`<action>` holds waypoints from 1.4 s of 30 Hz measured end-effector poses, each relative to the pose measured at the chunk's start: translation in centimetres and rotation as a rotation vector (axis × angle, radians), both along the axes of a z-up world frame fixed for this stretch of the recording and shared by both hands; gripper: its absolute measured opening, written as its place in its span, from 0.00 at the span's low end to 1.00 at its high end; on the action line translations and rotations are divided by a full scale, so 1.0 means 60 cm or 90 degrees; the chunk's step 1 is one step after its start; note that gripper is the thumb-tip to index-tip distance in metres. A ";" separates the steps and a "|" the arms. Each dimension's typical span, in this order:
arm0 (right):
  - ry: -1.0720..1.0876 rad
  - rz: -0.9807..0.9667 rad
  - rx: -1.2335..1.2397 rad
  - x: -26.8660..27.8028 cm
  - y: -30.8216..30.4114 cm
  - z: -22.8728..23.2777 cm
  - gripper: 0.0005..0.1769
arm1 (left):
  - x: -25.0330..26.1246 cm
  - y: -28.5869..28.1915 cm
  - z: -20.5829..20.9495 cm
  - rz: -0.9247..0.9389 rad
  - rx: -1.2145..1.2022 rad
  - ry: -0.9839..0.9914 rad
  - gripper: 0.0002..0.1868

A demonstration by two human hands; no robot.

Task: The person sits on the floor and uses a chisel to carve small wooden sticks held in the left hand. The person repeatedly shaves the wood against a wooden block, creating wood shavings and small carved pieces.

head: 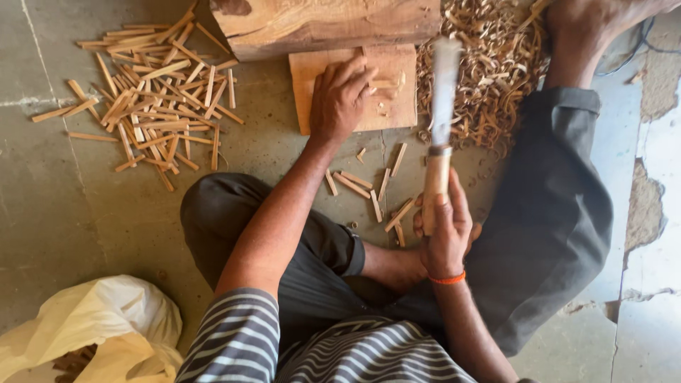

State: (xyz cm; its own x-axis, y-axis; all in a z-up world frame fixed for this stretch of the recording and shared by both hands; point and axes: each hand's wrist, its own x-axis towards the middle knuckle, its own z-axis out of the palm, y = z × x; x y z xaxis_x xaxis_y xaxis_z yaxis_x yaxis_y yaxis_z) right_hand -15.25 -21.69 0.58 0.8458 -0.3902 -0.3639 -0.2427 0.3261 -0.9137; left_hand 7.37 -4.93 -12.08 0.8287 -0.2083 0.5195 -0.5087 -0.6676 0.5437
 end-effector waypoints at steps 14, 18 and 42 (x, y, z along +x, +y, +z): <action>0.124 0.174 -0.177 -0.012 0.005 0.007 0.30 | 0.018 -0.002 -0.008 0.036 -0.004 -0.020 0.15; 0.145 0.179 -0.226 0.003 0.025 0.023 0.31 | 0.019 -0.004 -0.013 0.019 -0.014 -0.046 0.13; 0.007 0.054 -0.101 -0.004 0.021 -0.020 0.31 | 0.015 0.005 0.059 -0.029 -0.023 0.020 0.15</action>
